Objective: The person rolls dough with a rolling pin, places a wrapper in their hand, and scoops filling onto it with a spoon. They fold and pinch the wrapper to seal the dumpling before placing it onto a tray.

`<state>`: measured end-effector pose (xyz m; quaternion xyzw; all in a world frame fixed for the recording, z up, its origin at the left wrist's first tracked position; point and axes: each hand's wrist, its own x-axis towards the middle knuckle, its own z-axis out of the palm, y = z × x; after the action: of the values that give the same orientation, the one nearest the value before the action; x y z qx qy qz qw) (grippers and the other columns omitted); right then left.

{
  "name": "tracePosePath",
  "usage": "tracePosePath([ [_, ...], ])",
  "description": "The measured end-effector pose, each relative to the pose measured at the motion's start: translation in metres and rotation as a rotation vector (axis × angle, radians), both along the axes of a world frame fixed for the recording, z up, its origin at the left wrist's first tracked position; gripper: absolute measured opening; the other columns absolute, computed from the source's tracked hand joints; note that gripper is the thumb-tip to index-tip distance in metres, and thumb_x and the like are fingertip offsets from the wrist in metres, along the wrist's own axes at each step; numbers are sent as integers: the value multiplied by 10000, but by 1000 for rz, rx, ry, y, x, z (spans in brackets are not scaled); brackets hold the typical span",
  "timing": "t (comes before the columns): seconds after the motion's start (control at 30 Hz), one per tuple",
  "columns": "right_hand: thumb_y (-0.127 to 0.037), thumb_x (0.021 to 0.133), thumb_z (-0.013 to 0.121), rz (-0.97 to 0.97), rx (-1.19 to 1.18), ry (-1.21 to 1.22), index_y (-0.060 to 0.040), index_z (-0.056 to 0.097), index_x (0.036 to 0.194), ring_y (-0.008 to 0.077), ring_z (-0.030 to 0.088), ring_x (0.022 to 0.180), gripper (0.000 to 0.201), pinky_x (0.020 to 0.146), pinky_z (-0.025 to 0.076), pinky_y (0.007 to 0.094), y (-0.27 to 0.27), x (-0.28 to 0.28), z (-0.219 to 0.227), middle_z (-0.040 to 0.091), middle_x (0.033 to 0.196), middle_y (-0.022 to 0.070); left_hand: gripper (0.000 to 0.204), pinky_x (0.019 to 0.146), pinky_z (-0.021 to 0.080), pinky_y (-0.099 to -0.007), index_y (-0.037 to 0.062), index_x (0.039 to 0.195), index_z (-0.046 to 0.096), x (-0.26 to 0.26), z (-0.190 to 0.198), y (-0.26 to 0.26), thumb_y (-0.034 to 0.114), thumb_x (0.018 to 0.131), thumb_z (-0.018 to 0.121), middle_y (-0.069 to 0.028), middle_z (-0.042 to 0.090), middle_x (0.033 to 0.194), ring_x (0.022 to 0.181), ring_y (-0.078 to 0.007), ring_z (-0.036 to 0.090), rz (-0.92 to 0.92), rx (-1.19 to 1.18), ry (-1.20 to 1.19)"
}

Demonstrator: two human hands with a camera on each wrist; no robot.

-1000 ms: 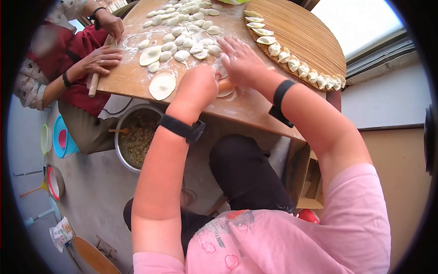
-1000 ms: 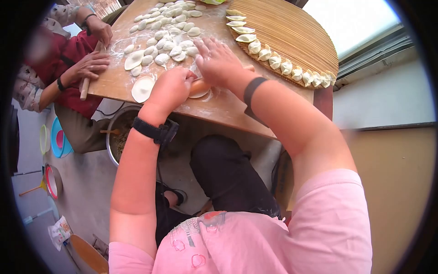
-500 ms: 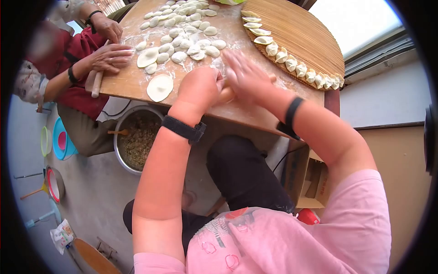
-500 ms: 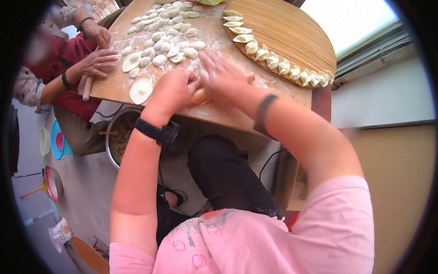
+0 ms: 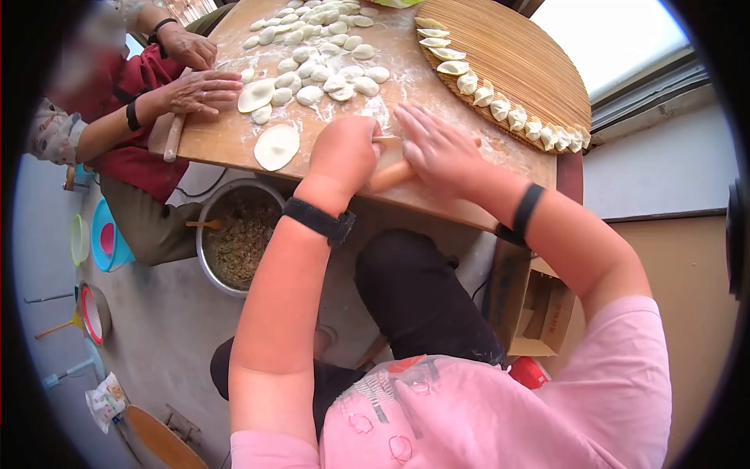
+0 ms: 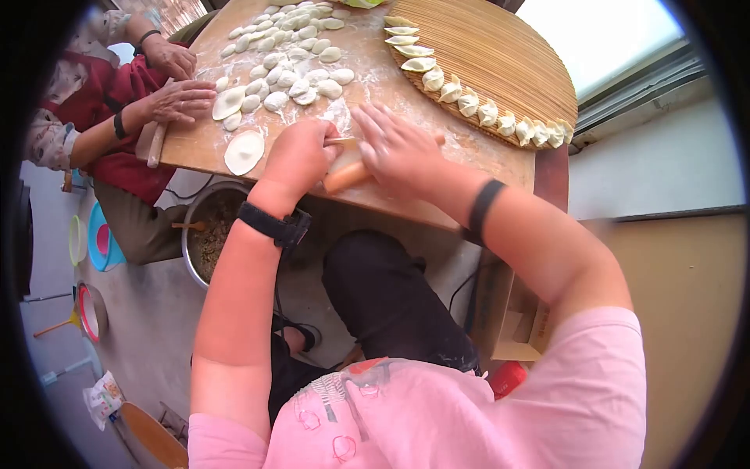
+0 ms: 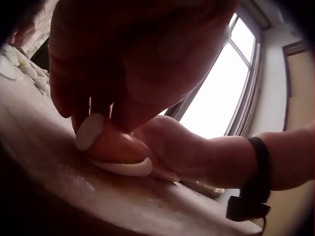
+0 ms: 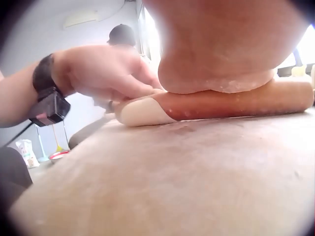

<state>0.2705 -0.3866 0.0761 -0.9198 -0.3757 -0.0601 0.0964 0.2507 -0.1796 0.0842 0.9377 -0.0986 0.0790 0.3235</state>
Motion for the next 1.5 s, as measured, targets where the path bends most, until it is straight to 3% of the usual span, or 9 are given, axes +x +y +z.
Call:
tracePosePath([
  [0.33, -267, 1013, 361, -76, 12, -49, -24, 353, 1516, 367, 308, 1476, 559, 1217, 249, 437, 43, 60, -9, 328, 1583, 226, 165, 751, 520, -463, 19, 893, 703, 4, 5, 0, 172, 832, 708, -221, 680, 854, 824, -403, 657, -15, 54, 32],
  [0.37, -242, 1006, 407, 23, -286, -255, -3, 391, 1491, 375, 346, 1455, 541, 1195, 293, 444, 32, 43, 1, 371, 1555, 236, 169, 752, 520, -464, 19, 897, 705, 4, 4, 0, 175, 833, 708, -223, 681, 857, 825, -403, 657, -9, 59, 52],
  [0.57, -234, 1004, 432, -9, 33, -6, 56, 410, 1454, 383, 391, 1425, 536, 1172, 328, 447, 2, -11, 5, 419, 1518, 246, 185, 749, 519, -460, 25, 916, 715, -3, 6, 4, 193, 837, 713, -229, 686, 882, 827, -404, 657, 18, -54, 72],
  [0.77, -226, 1017, 405, -59, 15, -146, 69, 407, 1441, 386, 391, 1423, 517, 1178, 318, 444, 46, 70, -18, 406, 1525, 243, 162, 726, 515, -449, 26, 911, 708, 5, 10, 1, 179, 860, 688, -224, 685, 868, 821, -393, 659, 36, 92, 130],
  [1.0, -231, 1018, 394, -3, 57, 1, 28, 391, 1471, 384, 410, 1408, 522, 1170, 327, 447, -1, -11, 4, 420, 1509, 244, 151, 744, 515, -462, 20, 921, 703, -1, 6, 13, 148, 888, 631, -224, 685, 879, 844, -407, 657, -8, -43, 78],
  [1.13, -229, 1013, 392, -55, 96, -12, 23, 382, 1480, 382, 333, 1459, 531, 1194, 289, 438, 35, 50, -6, 364, 1552, 247, 140, 753, 519, -454, 18, 914, 696, -4, 12, 12, 145, 877, 651, -215, 688, 887, 849, -397, 659, -43, 48, 90],
  [1.17, -231, 1016, 359, 29, -249, -246, 31, 370, 1484, 391, 318, 1464, 536, 1205, 272, 437, 38, 67, -7, 340, 1563, 259, 139, 757, 520, -454, 19, 921, 699, -4, 14, 12, 144, 874, 656, -216, 688, 896, 851, -396, 660, -29, 65, 84],
  [1.3, -227, 1014, 390, 0, 49, -63, 5, 381, 1484, 366, 325, 1465, 524, 1210, 262, 451, 22, 35, -16, 365, 1547, 253, 154, 773, 519, -456, 20, 950, 708, -3, 18, 8, 146, 872, 665, -219, 688, 923, 865, -397, 659, -35, 98, 135],
  [1.5, -254, 1020, 411, 25, 21, 25, 26, 372, 1481, 390, 340, 1452, 541, 1204, 265, 453, 2, -8, 3, 379, 1535, 253, 173, 777, 519, -459, 16, 947, 711, -13, 14, 11, 168, 879, 662, -221, 684, 917, 865, -401, 657, -2, -26, 76],
])
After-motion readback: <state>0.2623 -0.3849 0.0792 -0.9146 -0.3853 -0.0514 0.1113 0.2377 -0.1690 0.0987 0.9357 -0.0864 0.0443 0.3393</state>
